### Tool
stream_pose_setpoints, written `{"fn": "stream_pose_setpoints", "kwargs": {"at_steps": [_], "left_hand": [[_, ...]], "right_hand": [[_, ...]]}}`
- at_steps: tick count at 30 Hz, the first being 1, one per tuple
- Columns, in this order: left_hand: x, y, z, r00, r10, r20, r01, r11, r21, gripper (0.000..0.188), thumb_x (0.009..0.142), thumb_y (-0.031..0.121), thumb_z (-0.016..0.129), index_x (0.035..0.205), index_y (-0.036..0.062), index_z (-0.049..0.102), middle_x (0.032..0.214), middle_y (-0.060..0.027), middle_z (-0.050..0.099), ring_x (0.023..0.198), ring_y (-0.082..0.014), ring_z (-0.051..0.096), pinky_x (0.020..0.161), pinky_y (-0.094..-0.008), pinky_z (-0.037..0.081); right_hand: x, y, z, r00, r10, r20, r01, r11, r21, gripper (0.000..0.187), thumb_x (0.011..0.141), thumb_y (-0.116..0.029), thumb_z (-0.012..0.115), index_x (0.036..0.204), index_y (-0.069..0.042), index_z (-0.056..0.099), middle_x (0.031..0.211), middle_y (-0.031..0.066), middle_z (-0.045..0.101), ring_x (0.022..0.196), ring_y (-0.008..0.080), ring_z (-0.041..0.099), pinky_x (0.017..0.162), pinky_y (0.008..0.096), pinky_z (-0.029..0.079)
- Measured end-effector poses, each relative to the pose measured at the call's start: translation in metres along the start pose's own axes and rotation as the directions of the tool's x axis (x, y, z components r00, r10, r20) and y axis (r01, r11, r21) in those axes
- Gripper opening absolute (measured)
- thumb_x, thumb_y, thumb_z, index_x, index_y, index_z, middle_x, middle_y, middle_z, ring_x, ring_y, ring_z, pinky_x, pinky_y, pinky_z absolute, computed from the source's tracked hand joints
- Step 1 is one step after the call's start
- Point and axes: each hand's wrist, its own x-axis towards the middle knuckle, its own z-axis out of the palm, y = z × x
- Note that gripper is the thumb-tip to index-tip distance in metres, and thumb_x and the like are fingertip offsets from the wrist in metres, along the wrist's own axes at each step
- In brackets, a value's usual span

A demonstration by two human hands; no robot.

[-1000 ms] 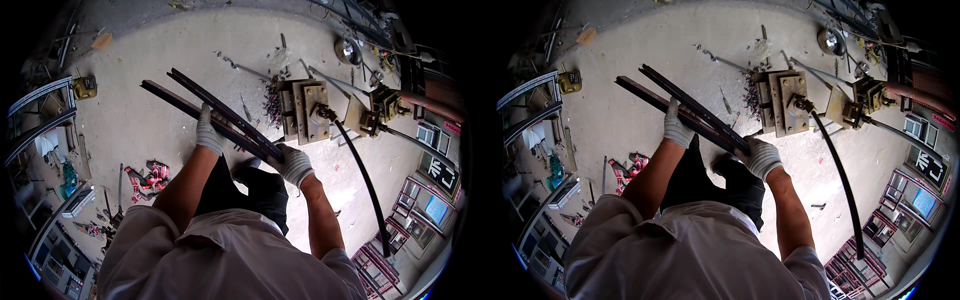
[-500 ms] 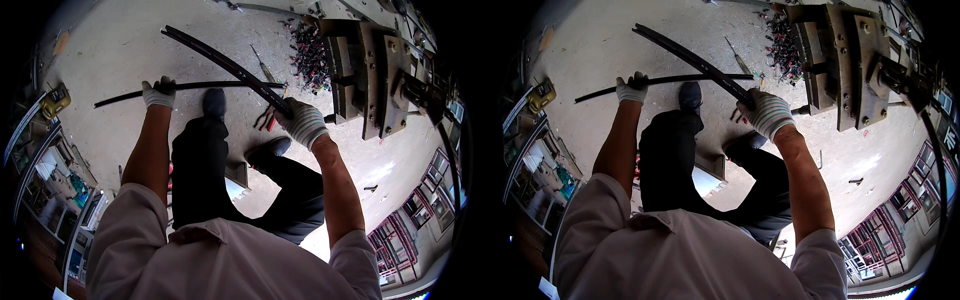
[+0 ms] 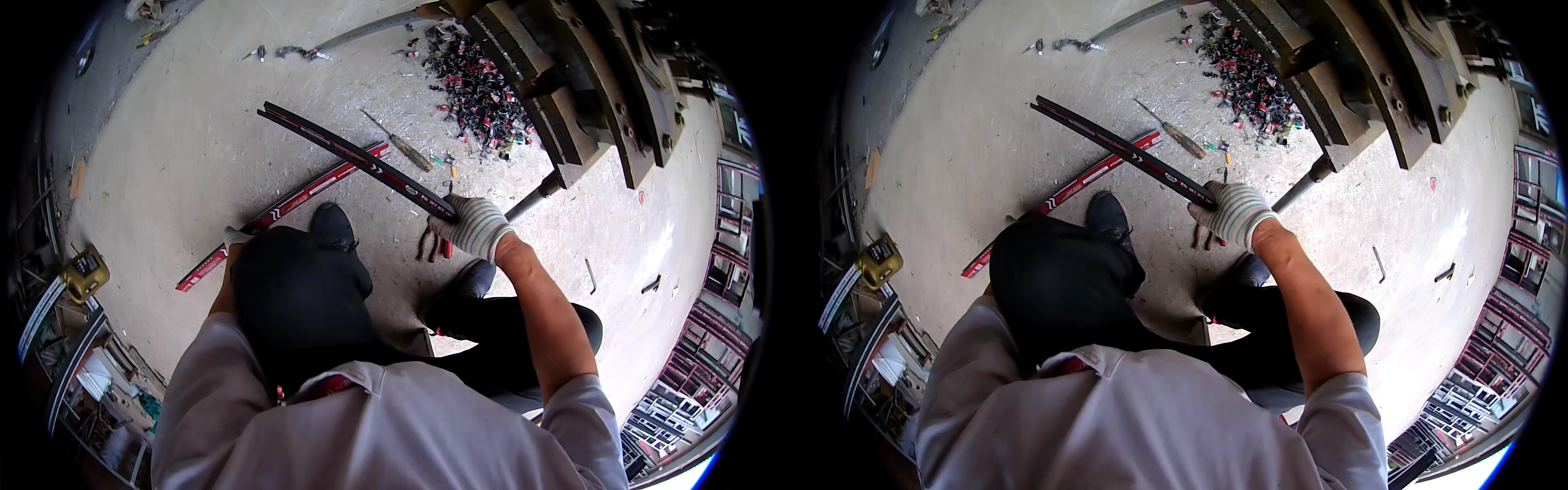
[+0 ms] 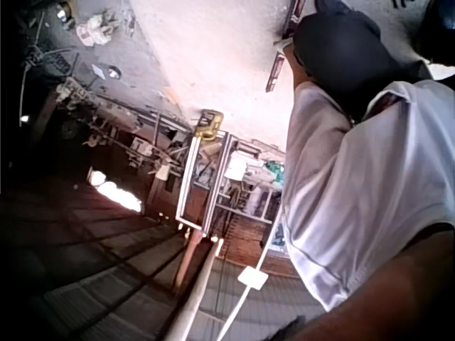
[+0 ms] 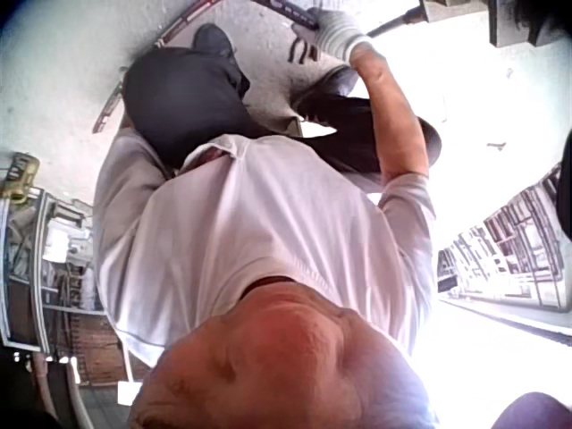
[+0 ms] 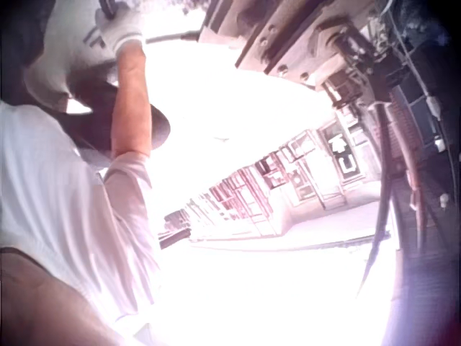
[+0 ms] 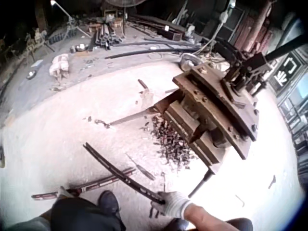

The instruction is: The person measures and marks a long window frame profile using a tape measure and marker, then cuts it with a miter saw. They repeat the process for additional profiles and use a manual press to bend or shape the cut pieces.

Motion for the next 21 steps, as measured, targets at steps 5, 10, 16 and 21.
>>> {"fn": "stream_pose_setpoints", "kwargs": {"at_steps": [5, 10, 16, 21], "left_hand": [[-0.005, -0.003, -0.019, 0.997, -0.014, 0.082, 0.007, 0.996, 0.087, 0.067, 0.096, 0.069, 0.056, 0.122, 0.0067, 0.057, 0.115, -0.0160, 0.067, 0.106, -0.0320, 0.065, 0.097, -0.0532, 0.053], [-0.042, -0.013, -0.009, 0.969, -0.049, 0.244, -0.016, 0.965, 0.260, 0.069, 0.096, 0.068, 0.057, 0.125, 0.0054, 0.057, 0.117, -0.0164, 0.068, 0.107, -0.0315, 0.065, 0.097, -0.0517, 0.054], [-0.115, 0.000, 0.024, 0.840, -0.062, 0.539, -0.301, 0.774, 0.557, 0.071, 0.096, 0.067, 0.058, 0.129, 0.0038, 0.058, 0.120, -0.0170, 0.068, 0.109, -0.0310, 0.066, 0.097, -0.0499, 0.054], [-0.198, 0.022, 0.095, 0.606, -0.239, 0.759, -0.618, 0.460, 0.638, 0.076, 0.096, 0.066, 0.060, 0.136, 0.0005, 0.056, 0.126, -0.0186, 0.067, 0.112, -0.0307, 0.066, 0.098, -0.0483, 0.054]], "right_hand": [[-0.029, -0.012, 0.030, 0.998, 0.059, 0.020, -0.063, 0.959, 0.275, 0.042, 0.098, -0.039, 0.067, 0.106, 0.003, 0.070, 0.074, 0.0142, 0.074, 0.068, 0.0233, 0.075, 0.069, 0.0364, 0.058], [-0.034, 0.001, 0.060, 0.994, 0.048, -0.097, -0.022, 0.967, 0.254, 0.045, 0.097, -0.037, 0.069, 0.110, 0.005, 0.069, 0.082, 0.0184, 0.074, 0.063, 0.0243, 0.072, 0.065, 0.0363, 0.059], [-0.058, -0.051, 0.052, 0.995, 0.078, -0.064, -0.043, 0.899, 0.435, 0.051, 0.097, -0.037, 0.070, 0.112, 0.011, 0.063, 0.077, 0.0177, 0.068, 0.058, 0.0246, 0.070, 0.044, 0.0373, 0.059], [-0.078, -0.063, 0.050, 0.988, 0.068, -0.138, -0.001, 0.900, 0.436, 0.052, 0.097, -0.038, 0.070, 0.114, 0.011, 0.063, 0.080, 0.0171, 0.068, 0.059, 0.0254, 0.071, 0.042, 0.0394, 0.059]]}}
